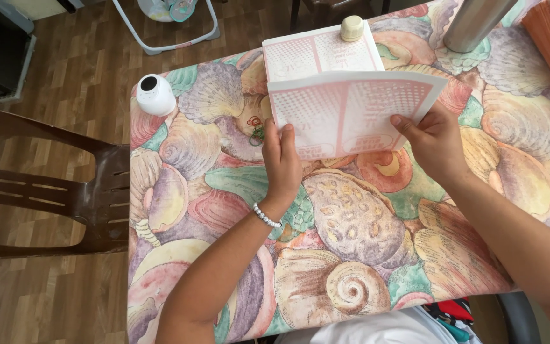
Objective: Folding flat paper bags into their final shape and stacking them on a table.
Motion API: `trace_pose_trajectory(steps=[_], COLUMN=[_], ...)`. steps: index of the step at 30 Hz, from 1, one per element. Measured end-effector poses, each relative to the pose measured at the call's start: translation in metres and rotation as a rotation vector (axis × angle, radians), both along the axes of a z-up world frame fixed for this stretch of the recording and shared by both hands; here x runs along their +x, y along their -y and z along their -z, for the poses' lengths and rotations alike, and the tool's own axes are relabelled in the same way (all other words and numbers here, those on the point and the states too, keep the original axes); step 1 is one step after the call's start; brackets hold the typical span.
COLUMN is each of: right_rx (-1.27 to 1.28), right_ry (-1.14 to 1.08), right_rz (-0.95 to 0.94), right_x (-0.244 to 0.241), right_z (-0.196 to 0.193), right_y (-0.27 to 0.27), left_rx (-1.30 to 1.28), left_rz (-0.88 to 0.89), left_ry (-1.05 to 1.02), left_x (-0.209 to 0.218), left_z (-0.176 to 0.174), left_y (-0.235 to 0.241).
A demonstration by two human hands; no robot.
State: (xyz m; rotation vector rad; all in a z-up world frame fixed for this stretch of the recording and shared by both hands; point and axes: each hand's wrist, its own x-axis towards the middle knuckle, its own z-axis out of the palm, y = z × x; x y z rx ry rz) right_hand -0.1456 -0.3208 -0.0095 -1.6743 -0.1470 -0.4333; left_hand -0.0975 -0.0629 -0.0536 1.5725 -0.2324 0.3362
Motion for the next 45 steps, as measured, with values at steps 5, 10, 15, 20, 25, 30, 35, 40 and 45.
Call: trace_pose_trajectory(steps=[5,10,15,20,25,30,35,40,45], right_rx=[0.023,-0.001,-0.096,-0.070,-0.133,-0.152,-0.119,-0.200,-0.164], right_ry=[-0.004,-0.013,-0.138,-0.198,-0.205,-0.224,-0.180,-0.211,-0.208], right_rz=[0.013,0.025,0.069,0.032,0.095,0.096,0.054,0.090,0.049], right_x=[0.001,0.000,0.005,0.001,0.004,0.005,0.007,0.006,0.010], right_z=[-0.002,-0.005,-0.001,-0.011,-0.002,-0.004,0.001,0.003,0.011], right_y=[-0.002,-0.001,0.007,-0.002,0.003,0.004,0.006,0.009,0.017], left_rx=[-0.030,-0.018,-0.004,-0.048,-0.065,-0.057,-0.057,-0.008,0.005], left_rz=[0.003,0.035,0.005,0.008,0.015,0.004,0.026,-0.013,-0.025], left_ry=[0.008,0.009,-0.048,-0.047,-0.069,-0.071,-0.101,-0.093,-0.074], left_x=[-0.009,0.011,-0.018,-0.015,-0.015,-0.016,-0.014,-0.018,-0.019], left_z=[-0.014,0.025,-0.044,-0.034,-0.035,-0.034,-0.022,-0.024,-0.023], left_y=[0.003,-0.001,0.000,0.002,0.005,0.005,0.007,0.008,0.009])
